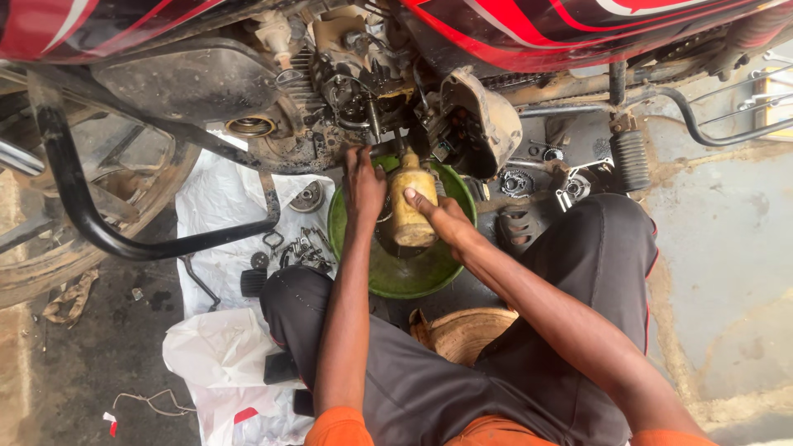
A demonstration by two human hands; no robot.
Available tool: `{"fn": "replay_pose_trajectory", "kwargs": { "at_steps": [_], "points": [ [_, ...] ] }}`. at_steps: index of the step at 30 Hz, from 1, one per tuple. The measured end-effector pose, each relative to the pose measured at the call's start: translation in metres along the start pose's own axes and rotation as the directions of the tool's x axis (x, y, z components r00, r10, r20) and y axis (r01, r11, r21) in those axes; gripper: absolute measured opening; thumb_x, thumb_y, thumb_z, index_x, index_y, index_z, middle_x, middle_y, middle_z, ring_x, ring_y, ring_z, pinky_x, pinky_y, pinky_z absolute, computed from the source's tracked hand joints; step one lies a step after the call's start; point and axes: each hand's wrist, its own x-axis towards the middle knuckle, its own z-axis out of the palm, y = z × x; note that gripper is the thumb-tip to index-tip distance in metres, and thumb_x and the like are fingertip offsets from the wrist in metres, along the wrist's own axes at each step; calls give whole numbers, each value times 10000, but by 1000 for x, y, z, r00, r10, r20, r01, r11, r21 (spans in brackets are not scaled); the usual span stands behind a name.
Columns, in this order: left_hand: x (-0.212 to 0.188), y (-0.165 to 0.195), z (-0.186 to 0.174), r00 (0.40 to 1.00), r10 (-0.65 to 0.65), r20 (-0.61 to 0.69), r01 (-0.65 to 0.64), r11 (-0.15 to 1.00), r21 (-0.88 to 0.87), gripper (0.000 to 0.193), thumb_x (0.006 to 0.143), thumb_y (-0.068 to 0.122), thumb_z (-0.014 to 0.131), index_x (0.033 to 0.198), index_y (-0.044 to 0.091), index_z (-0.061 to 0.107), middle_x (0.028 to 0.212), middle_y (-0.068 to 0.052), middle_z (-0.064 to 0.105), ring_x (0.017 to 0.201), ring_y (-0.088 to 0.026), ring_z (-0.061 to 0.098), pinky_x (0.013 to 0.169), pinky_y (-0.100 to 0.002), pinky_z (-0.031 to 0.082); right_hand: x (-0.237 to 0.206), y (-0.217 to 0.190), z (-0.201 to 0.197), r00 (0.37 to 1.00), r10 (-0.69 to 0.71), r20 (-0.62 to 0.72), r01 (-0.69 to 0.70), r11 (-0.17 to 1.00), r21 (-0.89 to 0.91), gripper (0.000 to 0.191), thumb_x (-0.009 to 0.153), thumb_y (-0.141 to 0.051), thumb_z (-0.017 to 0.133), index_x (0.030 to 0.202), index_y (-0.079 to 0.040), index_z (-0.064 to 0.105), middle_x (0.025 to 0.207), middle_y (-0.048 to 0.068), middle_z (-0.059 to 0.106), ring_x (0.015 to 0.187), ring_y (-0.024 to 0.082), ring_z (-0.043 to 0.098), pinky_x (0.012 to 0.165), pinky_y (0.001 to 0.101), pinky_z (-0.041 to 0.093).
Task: The person pours oil from a plastic bottle onto the exposed engine area of a red motorcycle and then scrubs a clutch assembly with a toothbrush over a green basin. The person continues to scrub the clutch assembly repeatedly, rinsing the brush in the basin.
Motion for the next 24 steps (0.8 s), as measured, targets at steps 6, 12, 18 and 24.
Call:
{"fn": "replay_pose_trajectory", "kwargs": {
  "at_steps": [6,12,18,24],
  "points": [
    [11,7,6,960,-215,182,256,935,-246,369,930,52,661,1294,13,615,1217,-126,668,1051,-272,685,871,-407,540,-9,-9,3,994,97,48,-98,995,36,958,816,-672,667,1264,166,546,962,218,768,836,250,773,658,356,610],
    [37,13,30,878,-312,364,449,269,-852,245,999,151,667,1139,-46,712,1023,-131,730,882,-238,713,822,-402,606,-23,-6,-8,988,146,42,-145,989,-26,1009,777,-707,668,1260,173,563,963,255,763,796,259,785,561,335,618],
    [68,32,44,909,-348,229,388,908,-160,450,972,460,654,1113,39,732,732,-54,744,691,-198,727,674,-391,557,-24,-13,-10,994,108,13,-107,991,-79,1075,758,-690,737,1362,156,464,1129,302,725,1034,312,756,891,359,593],
    [75,17,47,881,-308,359,470,486,-736,412,931,385,723,1204,77,731,924,-23,865,1023,-103,739,920,-282,489,-11,-3,-24,989,142,-48,-147,983,-109,1126,745,-707,728,1413,150,432,1259,333,642,1233,358,637,1079,434,468]
  ]
}}
